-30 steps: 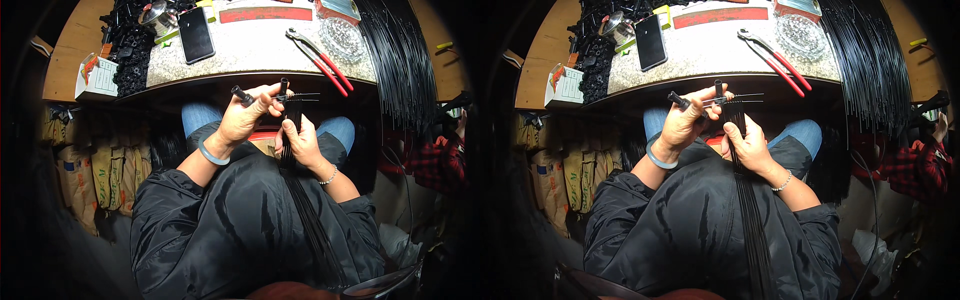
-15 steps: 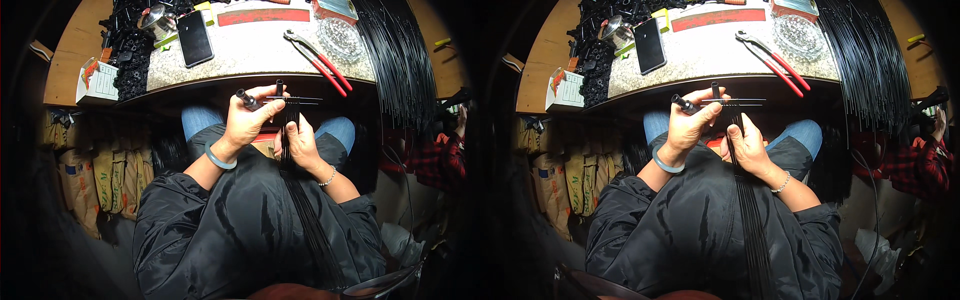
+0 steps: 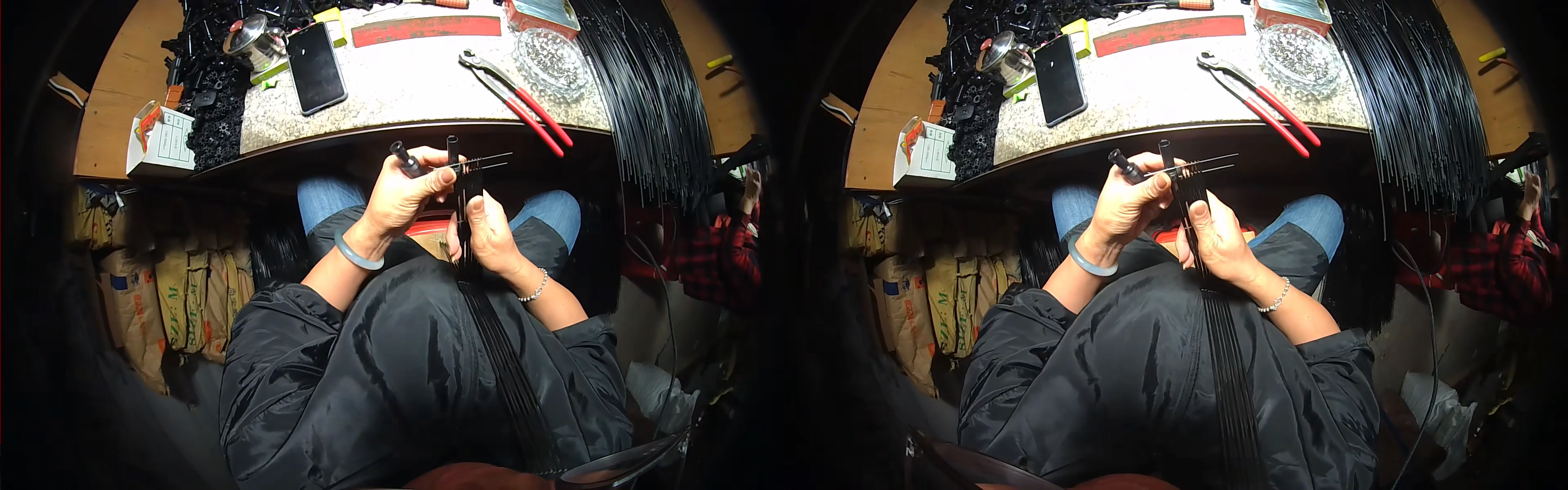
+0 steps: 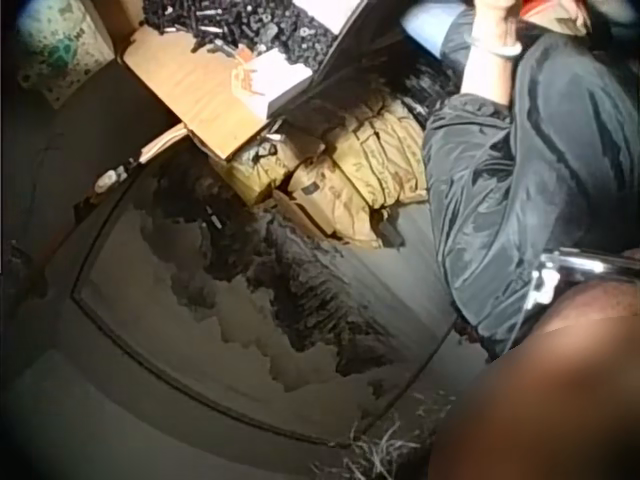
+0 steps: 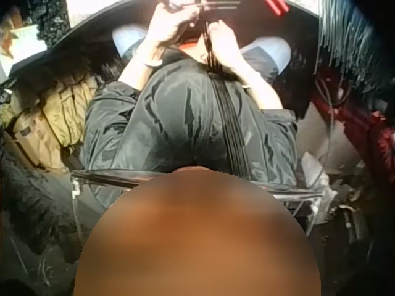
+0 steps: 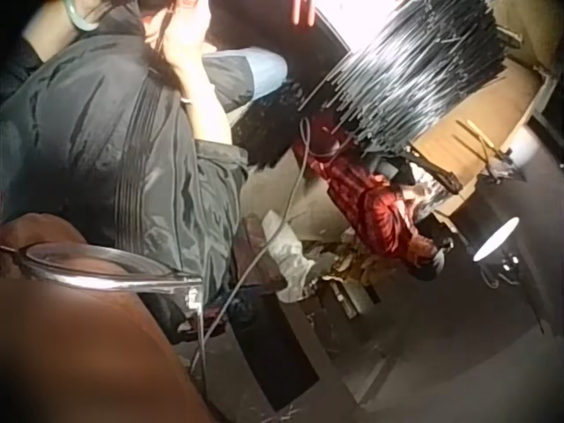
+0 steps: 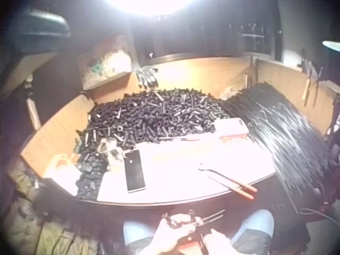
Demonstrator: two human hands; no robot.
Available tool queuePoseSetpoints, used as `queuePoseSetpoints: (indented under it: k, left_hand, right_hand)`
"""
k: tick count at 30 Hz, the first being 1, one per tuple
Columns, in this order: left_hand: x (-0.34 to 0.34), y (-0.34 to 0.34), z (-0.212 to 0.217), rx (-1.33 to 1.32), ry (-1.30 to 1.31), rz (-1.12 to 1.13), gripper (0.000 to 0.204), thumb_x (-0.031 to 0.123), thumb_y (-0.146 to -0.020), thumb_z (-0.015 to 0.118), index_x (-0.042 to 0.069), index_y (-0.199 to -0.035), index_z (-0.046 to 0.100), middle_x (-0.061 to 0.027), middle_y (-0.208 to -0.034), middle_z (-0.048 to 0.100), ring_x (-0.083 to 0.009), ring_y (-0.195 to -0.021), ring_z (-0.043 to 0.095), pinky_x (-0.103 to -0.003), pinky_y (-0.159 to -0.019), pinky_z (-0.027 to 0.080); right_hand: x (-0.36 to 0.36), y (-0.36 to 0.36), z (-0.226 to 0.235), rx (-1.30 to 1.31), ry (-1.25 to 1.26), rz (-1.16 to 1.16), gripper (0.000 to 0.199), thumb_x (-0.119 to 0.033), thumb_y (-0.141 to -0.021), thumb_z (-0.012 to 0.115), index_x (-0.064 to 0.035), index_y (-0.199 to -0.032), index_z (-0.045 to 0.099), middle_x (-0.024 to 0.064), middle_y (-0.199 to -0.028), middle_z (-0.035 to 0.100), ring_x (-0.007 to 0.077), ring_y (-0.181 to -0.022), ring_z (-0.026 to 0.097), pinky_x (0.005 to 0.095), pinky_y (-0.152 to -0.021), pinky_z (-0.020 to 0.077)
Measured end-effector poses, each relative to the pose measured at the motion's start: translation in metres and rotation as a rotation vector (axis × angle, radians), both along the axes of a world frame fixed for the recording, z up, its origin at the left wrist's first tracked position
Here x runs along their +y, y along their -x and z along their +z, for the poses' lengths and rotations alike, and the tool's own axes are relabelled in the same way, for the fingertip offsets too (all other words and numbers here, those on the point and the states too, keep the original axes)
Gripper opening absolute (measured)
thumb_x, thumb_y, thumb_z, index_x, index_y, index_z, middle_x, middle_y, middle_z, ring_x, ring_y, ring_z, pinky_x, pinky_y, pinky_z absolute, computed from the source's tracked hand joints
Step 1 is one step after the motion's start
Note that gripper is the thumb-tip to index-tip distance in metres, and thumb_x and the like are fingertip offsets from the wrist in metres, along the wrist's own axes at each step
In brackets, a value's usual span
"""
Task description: Assembling black cable bundles using metal connectors and specialized pliers at a workshop bench.
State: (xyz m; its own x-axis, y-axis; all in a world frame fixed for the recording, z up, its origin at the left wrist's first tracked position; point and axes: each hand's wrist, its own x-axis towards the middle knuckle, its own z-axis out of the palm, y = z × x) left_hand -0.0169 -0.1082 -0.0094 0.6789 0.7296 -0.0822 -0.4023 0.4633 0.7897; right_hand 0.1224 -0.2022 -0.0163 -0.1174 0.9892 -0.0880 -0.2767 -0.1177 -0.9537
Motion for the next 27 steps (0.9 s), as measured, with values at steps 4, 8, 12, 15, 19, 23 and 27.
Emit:
queuePoseSetpoints:
  k: [4,8,12,15,19,23,27]
  left_hand:
    - [0.002,-0.001,0.01,0.041,-0.022,-0.004,0.02,0.012,-0.079,0.072,0.001,-0.094,0.066,-0.0015,-0.074,0.062,-0.0064,-0.058,0.051,-0.019,-0.053,0.041]
    - [0.003,-0.004,0.007,0.049,0.003,0.012,0.018,0.012,-0.079,0.072,0.001,-0.091,0.066,-0.0011,-0.073,0.062,-0.0066,-0.058,0.051,-0.019,-0.053,0.041]
    - [0.006,-0.006,0.006,0.082,-0.022,-0.023,0.015,0.01,-0.079,0.071,0.001,-0.09,0.065,-0.0021,-0.073,0.062,-0.007,-0.059,0.053,-0.02,-0.053,0.043]
    - [0.008,-0.006,-0.001,0.04,0.04,-0.008,0.016,0.009,-0.079,0.071,0.001,-0.091,0.064,-0.003,-0.074,0.063,-0.0074,-0.059,0.054,-0.02,-0.053,0.044]
    - [0.011,0.001,-0.001,0.025,0.037,-0.033,0.017,0.008,-0.079,0.071,0.001,-0.092,0.064,-0.0041,-0.074,0.063,-0.0081,-0.059,0.056,-0.018,-0.052,0.044]
    - [0.014,0.003,-0.006,0.049,-0.014,-0.062,0.022,0.009,-0.08,0.069,-0.001,-0.098,0.063,-0.005,-0.074,0.061,-0.0071,-0.057,0.052,-0.018,-0.049,0.04]
    - [0.02,0.002,-0.002,0.126,-0.086,-0.107,0.026,0.011,-0.081,0.069,-0.001,-0.104,0.063,-0.0033,-0.078,0.062,-0.0068,-0.059,0.051,-0.018,-0.051,0.04]
  right_hand:
    - [0.002,-0.002,0.001,0.011,0.007,0.004,0.055,-0.051,-0.095,0.028,0.0018,-0.102,0.043,0.0098,-0.054,0.054,0.0132,-0.04,0.05,0.0225,-0.041,0.0432]
    - [0.005,-0.004,-0.002,0.031,0.036,0.032,0.057,-0.052,-0.095,0.026,0.002,-0.099,0.045,0.0103,-0.054,0.054,0.0134,-0.04,0.05,0.023,-0.04,0.0434]
    - [0.005,-0.003,0.003,0.052,0.06,0.012,0.058,-0.053,-0.095,0.026,0.0016,-0.094,0.046,0.0107,-0.053,0.054,0.0136,-0.039,0.05,0.0232,-0.04,0.0432]
    - [0.001,-0.004,-0.01,0.086,0.103,-0.001,0.06,-0.056,-0.093,0.028,0.0002,-0.095,0.048,0.0066,-0.051,0.051,0.0108,-0.041,0.05,0.022,-0.041,0.0423]
    - [0.004,-0.005,-0.007,0.06,0.069,0.03,0.065,-0.058,-0.093,0.024,0.0024,-0.094,0.05,0.0114,-0.052,0.055,0.0144,-0.039,0.051,0.0227,-0.04,0.0436]
    - [0.012,-0.008,-0.002,0.143,0.139,0.132,0.07,-0.06,-0.092,0.021,0.0026,-0.092,0.052,0.0127,-0.054,0.056,0.0152,-0.039,0.053,0.0228,-0.04,0.0438]
    - [0.01,-0.008,-0.007,0.154,0.182,0.117,0.067,-0.06,-0.092,0.023,0.0,-0.081,0.052,0.0091,-0.05,0.051,0.0136,-0.038,0.047,0.023,-0.039,0.0407]
